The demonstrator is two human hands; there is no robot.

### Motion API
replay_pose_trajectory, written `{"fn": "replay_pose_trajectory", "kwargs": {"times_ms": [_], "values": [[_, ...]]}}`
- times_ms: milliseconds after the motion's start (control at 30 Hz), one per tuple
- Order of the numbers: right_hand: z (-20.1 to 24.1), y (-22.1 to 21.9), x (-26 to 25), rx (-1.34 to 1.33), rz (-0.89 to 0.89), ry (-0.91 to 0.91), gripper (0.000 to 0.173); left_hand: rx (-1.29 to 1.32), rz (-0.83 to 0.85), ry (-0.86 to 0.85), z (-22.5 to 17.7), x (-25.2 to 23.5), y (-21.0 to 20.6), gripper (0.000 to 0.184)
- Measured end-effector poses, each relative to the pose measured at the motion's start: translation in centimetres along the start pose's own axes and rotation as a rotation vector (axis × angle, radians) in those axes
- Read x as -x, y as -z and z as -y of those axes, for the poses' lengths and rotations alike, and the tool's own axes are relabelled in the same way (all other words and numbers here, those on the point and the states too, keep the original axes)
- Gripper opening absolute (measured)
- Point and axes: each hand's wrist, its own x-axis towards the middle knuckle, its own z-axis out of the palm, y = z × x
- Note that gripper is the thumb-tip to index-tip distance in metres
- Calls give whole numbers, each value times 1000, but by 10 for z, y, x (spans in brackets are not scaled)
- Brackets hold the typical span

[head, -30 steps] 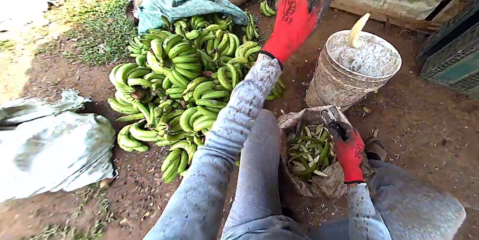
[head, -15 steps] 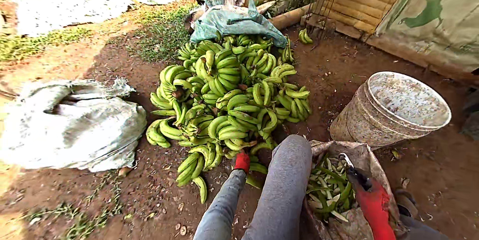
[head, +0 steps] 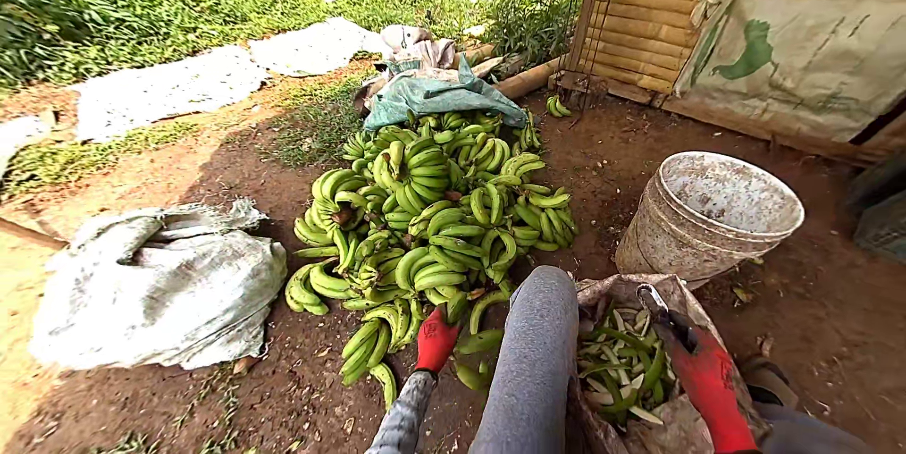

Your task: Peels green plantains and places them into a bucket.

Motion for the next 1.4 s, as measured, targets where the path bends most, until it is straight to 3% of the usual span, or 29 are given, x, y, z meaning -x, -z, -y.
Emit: {"fn": "replay_pose_trajectory", "kwargs": {"times_ms": [167,267,400,533,567,667,733,800,867,1033,1100,1167,1267,1333,1400], "values": [[16,-1,11,-197,71,88,40,302,-519,-149,-107,7,112,58],[30,-9,18,-301,245,116,38,569,-630,-285,-163,12,140,73],[31,-12,18,-506,337,57,42,1088,-522,-413,-228,20,99,74],[17,-3,16,-890,342,-16,55,1398,-100,-177,-260,24,-1,46],[16,0,19,-979,337,-17,56,1364,25,-126,-262,29,-31,40],[6,-1,32,-1136,234,-68,23,1143,259,-33,-264,57,-102,39],[-7,-7,38,-1012,139,-122,26,1083,381,22,-253,65,-150,38],[-17,-11,40,-800,99,-260,53,917,391,-32,-235,72,-185,43],[-26,-17,37,-746,94,-388,56,795,387,-95,-223,77,-203,49],[-46,-41,22,-694,58,-613,44,511,408,-186,-195,61,-241,53],[-58,-56,15,-600,50,-649,39,418,572,-117,-187,62,-248,50],[-64,-66,12,-407,130,-589,39,340,706,-98,-188,62,-243,49],[-57,-77,15,-160,277,-472,40,157,610,-183,-176,29,-269,43],[-56,-82,15,-93,355,-430,41,84,737,-205,-177,4,-289,44],[-51,-78,14,-3,407,-399,40,-24,811,-217,-197,-4,-280,42]]}}
